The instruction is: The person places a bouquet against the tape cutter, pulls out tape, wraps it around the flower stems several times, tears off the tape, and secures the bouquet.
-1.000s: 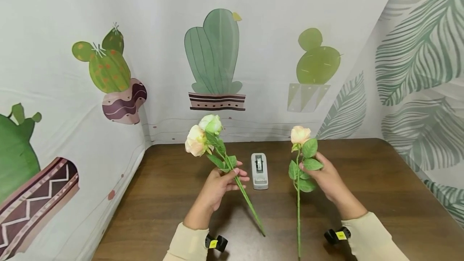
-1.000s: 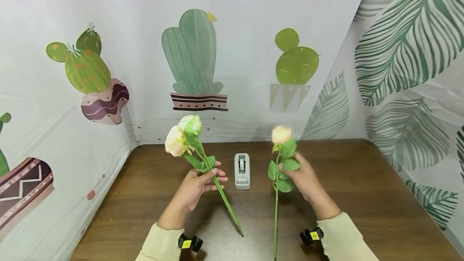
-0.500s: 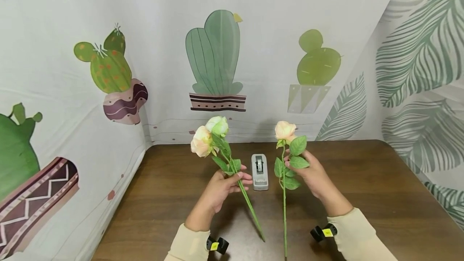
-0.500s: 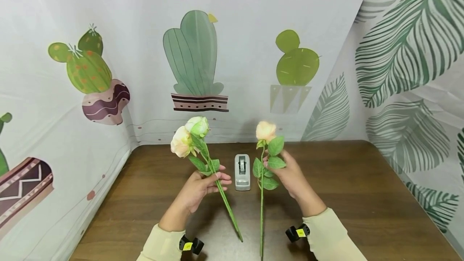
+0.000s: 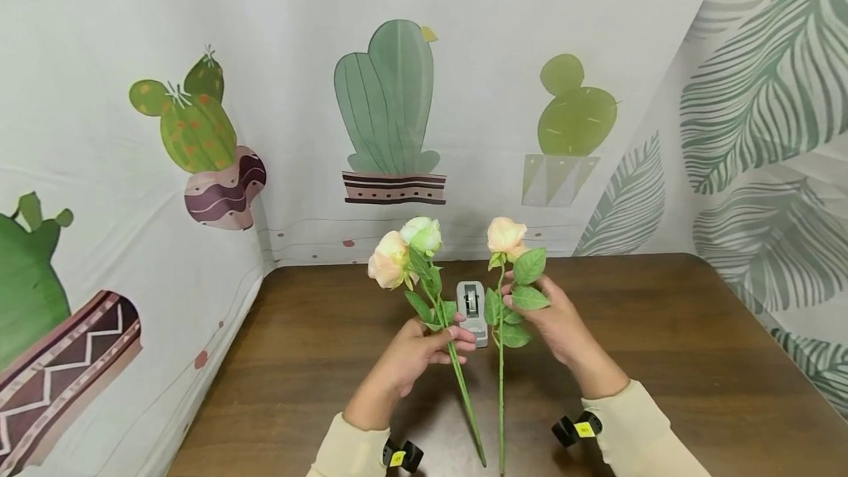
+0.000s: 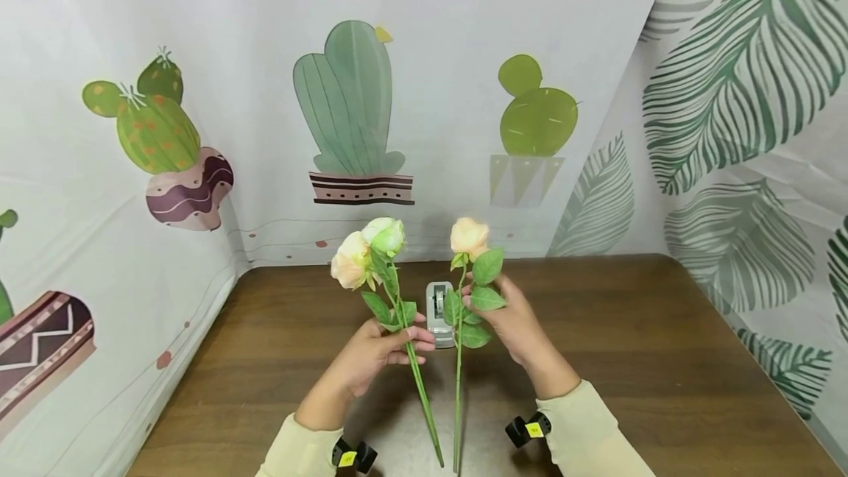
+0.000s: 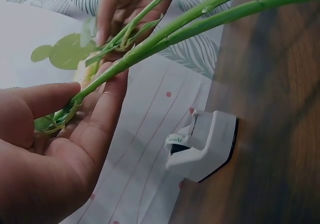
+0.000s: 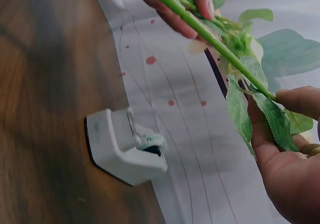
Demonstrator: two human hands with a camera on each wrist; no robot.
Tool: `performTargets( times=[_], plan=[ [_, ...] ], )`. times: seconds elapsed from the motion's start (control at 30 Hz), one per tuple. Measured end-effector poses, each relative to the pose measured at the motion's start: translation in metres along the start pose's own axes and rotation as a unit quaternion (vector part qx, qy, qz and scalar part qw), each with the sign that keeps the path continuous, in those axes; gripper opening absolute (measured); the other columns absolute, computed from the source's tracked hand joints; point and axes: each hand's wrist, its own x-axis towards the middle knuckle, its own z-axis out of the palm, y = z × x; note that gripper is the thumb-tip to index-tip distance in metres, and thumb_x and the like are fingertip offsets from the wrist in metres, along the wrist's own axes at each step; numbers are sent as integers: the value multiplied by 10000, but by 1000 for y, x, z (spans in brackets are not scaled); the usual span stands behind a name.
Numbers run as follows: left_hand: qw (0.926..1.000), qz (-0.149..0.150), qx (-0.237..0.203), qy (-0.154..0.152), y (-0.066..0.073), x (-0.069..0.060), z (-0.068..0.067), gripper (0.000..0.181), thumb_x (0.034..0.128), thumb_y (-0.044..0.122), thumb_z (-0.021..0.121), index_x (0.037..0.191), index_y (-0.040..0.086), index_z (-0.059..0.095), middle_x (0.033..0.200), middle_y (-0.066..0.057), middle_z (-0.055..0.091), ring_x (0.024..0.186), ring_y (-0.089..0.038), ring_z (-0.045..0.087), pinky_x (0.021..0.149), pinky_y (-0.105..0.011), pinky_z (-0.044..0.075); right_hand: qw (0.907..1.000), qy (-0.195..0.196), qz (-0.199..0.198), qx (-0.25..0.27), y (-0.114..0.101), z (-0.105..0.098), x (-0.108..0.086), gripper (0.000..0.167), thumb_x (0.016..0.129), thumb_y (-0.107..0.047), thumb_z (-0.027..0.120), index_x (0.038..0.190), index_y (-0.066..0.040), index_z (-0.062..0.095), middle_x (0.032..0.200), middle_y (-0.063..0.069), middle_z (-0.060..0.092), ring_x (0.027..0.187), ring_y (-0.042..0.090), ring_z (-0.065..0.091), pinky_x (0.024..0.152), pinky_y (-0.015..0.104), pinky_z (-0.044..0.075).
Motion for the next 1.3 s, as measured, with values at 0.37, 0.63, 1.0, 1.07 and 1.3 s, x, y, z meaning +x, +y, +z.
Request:
performTargets(
  times=[0.37,0.63,1.0,1.07,1.3],
  plan=[
    [9990,-201,-51,-407,-5,1,8,376,1036,79,525,1308,-179,497,1205,-339,663,1066,-279,732,892,-417,604,9997,-186,-39,135,-6,16,2,511,936,-21,662,1390,66,445,1091,-15,668,1041,71,667,921,245,551],
    [9981,-230,-132,-563,-6,2,9,338,1032,63,526,1297,-147,521,1224,-411,611,1039,-261,726,909,-465,593,9994,-315,-108,135,-7,26,2,500,938,-20,661,1385,65,453,1097,6,658,1046,80,658,927,236,540],
    [9970,-287,-115,-705,-7,-1,7,349,1022,89,567,1336,-63,545,1162,-352,674,996,-253,748,854,-414,614,9991,-333,-114,250,-4,38,-3,495,929,-21,670,1378,46,471,1081,-50,664,1051,94,659,923,265,556],
    [9969,-286,-123,-722,-8,-1,7,345,1020,83,567,1333,-62,543,1146,-347,681,970,-235,752,855,-422,613,9992,-300,-105,239,-4,39,-4,499,926,-27,679,1377,46,478,1081,-51,666,1050,95,657,925,262,554],
    [9963,-215,-272,-782,-8,-1,9,371,998,34,591,1347,-75,532,1072,-260,731,911,-168,746,864,-435,610,9998,-161,-88,-22,-3,42,-6,508,917,-51,705,1375,44,505,1105,34,657,1050,114,657,917,275,556]
  ],
)
